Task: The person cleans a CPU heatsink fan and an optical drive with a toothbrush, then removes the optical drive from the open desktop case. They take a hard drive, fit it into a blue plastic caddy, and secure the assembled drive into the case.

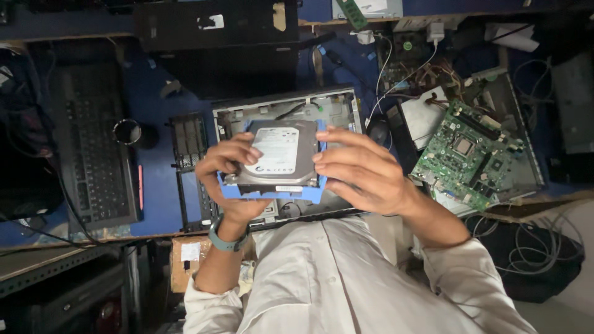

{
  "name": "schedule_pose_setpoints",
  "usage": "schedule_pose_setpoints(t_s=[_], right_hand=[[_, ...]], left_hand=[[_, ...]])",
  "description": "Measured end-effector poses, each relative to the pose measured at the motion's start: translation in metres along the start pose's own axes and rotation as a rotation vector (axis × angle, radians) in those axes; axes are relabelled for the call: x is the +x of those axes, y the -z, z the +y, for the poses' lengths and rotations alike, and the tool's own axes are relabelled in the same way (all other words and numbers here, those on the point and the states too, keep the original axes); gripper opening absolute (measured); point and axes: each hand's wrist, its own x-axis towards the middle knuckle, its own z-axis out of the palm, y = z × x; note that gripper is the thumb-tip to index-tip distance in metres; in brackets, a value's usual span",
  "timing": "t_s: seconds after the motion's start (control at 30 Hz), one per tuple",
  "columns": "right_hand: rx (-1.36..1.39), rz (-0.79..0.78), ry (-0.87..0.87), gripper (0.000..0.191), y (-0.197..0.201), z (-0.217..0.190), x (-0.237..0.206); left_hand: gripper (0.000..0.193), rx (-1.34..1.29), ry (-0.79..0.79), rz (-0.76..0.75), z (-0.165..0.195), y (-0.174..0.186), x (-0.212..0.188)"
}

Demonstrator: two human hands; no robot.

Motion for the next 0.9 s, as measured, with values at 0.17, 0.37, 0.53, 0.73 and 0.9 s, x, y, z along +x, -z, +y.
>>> schedule_pose_setpoints(t_s=[0.17,0.37,0.53,0.73,0.9], right_hand=[[-0.069,0.014,0.061,0.034,-0.001,-0.007,-0.005],[-0.147,0.078,0.150,0.024,-0.003,-0.018,-0.010],[-0.233,0.065,0.197,0.023,0.000,-0.026,-0.013],[-0.255,0.009,0.258,0.024,0.006,-0.027,-0.018],[-0.273,0.018,0.221,0.023,0.003,-0.029,-0.018]], left_hand=[[0.069,0.009,-0.061,0.021,0.005,0.000,-0.001],[0.066,-0.112,-0.065,-0.019,0.013,0.004,0.003],[0.067,-0.031,-0.106,-0.026,0.024,0.003,0.005],[0.062,-0.036,-0.131,-0.005,0.033,0.002,0.005],[0.061,-0.035,-0.098,-0.042,0.034,0.004,0.002]])
